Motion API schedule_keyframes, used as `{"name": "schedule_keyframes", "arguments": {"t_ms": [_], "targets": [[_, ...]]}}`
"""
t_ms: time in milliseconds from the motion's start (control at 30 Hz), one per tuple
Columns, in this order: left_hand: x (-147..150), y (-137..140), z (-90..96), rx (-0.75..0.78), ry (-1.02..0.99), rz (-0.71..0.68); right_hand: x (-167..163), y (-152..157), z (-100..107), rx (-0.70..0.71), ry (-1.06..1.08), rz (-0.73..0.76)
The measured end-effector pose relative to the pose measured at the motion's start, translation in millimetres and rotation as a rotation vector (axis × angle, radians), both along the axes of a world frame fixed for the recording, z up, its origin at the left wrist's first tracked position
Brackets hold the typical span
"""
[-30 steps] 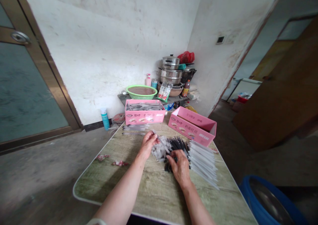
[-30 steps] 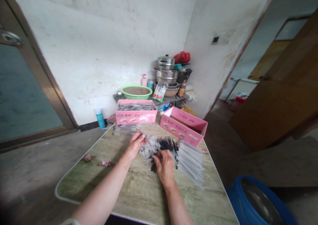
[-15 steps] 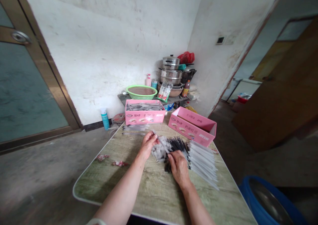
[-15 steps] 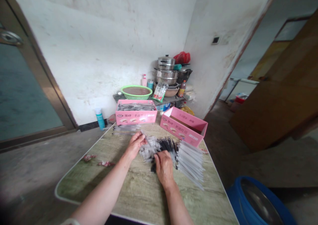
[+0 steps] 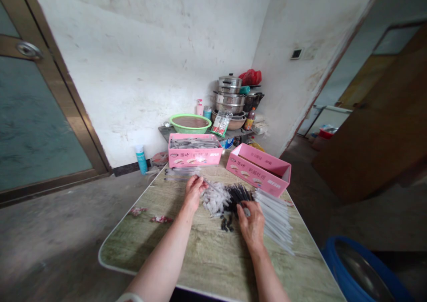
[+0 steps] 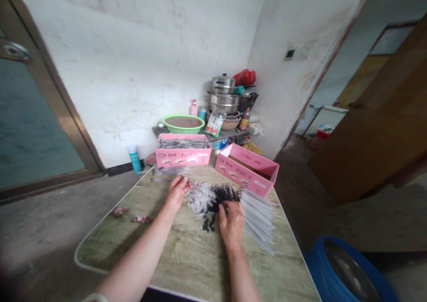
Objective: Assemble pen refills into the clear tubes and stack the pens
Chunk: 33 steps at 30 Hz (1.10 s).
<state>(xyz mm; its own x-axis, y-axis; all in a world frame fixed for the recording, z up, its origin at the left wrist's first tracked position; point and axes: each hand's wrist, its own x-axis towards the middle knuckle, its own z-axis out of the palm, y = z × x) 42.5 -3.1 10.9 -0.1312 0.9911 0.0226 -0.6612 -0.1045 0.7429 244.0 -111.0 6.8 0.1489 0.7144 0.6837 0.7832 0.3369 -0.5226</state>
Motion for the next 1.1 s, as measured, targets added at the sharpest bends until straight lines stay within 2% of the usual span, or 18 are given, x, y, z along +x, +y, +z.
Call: {"name": "schedule_keyframes", "arguments": {"t_ms": [233, 367, 567, 667, 767, 833, 900, 967, 1033, 1100], "targets": [[0.8, -1.4, 2.1, 0.010, 0.025, -0.017, 0.3, 3.2, -1.8, 0.012, -0.156, 0.080], [4.2, -5.5, 3.1, 0.033, 0.058, -0.064, -6.4, 1.7, 3.0, 0.046, -0.106, 0.121], [9.4, -7.2, 1.7, 0.076, 0.108, -0.144, -13.4, 1.1, 6.8, 0.012, -0.121, 0.241], [1.0, 0.6, -0.2, 0.040, 0.052, 0.007, -7.6, 1.4, 6.0, 0.046, -0.110, 0.220], [-13.2, 10.4, -2.6, -0.044, -0.050, 0.243, 6.1, 1.4, 4.2, 0.098, -0.083, 0.084], [-19.1, 13.4, -3.5, -0.069, -0.071, 0.286, 15.2, 1.5, 2.9, 0.092, -0.089, -0.032], [-18.8, 11.3, -2.6, -0.050, -0.045, 0.240, 20.4, 1.6, 2.6, 0.063, -0.113, -0.123], [-12.6, 4.7, 0.5, -0.008, 0.007, 0.125, 19.8, 1.1, 4.0, 0.056, -0.120, -0.169], [-3.1, -4.6, 5.0, 0.036, 0.065, -0.035, 13.1, -0.5, 6.8, 0.084, -0.087, -0.159], [6.2, -14.1, 9.5, 0.074, 0.125, -0.194, 2.0, -2.6, 9.0, 0.095, -0.034, -0.084]]}}
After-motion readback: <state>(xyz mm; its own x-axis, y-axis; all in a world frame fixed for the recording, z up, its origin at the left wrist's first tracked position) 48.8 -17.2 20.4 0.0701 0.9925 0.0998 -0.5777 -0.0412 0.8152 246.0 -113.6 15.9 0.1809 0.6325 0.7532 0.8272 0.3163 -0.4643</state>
